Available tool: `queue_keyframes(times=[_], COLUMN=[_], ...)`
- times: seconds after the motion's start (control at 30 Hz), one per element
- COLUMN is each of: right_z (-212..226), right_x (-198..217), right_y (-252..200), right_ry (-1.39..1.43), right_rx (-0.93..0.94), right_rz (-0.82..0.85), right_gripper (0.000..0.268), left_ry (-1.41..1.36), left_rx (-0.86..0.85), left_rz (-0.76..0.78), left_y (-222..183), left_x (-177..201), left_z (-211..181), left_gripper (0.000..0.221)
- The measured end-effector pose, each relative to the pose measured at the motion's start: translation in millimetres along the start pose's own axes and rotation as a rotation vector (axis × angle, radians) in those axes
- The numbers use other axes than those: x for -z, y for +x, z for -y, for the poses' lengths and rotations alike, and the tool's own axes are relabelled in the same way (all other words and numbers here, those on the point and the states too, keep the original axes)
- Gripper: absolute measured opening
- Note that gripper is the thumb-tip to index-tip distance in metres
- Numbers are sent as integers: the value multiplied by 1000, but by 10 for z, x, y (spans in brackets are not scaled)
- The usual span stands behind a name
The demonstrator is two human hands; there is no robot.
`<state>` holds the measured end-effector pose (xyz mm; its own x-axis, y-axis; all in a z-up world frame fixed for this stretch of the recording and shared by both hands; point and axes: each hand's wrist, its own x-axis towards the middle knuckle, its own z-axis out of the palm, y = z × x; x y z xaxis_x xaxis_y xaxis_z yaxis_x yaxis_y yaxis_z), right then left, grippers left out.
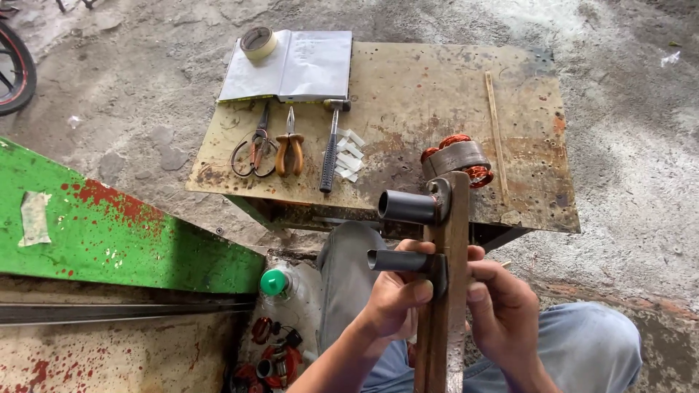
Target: Tying and securing copper windings on a motor stator using string and a wooden guide jig
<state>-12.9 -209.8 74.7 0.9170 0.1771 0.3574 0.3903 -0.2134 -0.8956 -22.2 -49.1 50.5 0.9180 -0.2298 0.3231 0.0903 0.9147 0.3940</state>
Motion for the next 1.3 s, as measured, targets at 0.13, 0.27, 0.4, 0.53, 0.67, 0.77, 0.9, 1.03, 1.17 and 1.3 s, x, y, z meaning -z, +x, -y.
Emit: queue_keyframes(times=[0.13, 0.27, 0.4, 0.53, 0.67, 0.77, 0.9, 1.03, 1.17, 1.3], right_z=[84, -140, -144, -252, -332, -359, -149, -157, -289, -153], right_x=[7, 24, 41, 161, 341, 355, 317, 366, 375, 305], right_y=[77, -55, -146, -131, -32, -99, -88, -13, -32, -38], right_ry=[-37, 139, -256, -333, -334, -374, -383, -449, -373, -395], right_rx=[75, 131, 47, 100, 296, 302, -69, 40, 248, 203], right_rz=[110, 54, -50, -9, 162, 157, 156, 190, 193, 116], right_gripper=[49, 44, 29, 28, 42, 27, 45, 40, 39, 37], left_ry=[6, -81, -118, -52, -206, -183, -44, -18, -22, -110], left_rx=[-2, 17, 67, 56, 136, 118, 63, 25, 6, 87], left_rz=[-4, -31, -5, -12, -76, -82, -19, 2, 22, -64], left_y=[21, -77, -47, -13, -56, -28, 36, 105, 121, 90], left_x=[-96, 82, 40, 3, 72, -7, -104, -214, -197, -156], left_z=[-12, 157, 236, 286, 407, 420, 328, 226, 212, 282], left_gripper=[48, 54, 51, 51, 49, 49, 47, 41, 44, 51])
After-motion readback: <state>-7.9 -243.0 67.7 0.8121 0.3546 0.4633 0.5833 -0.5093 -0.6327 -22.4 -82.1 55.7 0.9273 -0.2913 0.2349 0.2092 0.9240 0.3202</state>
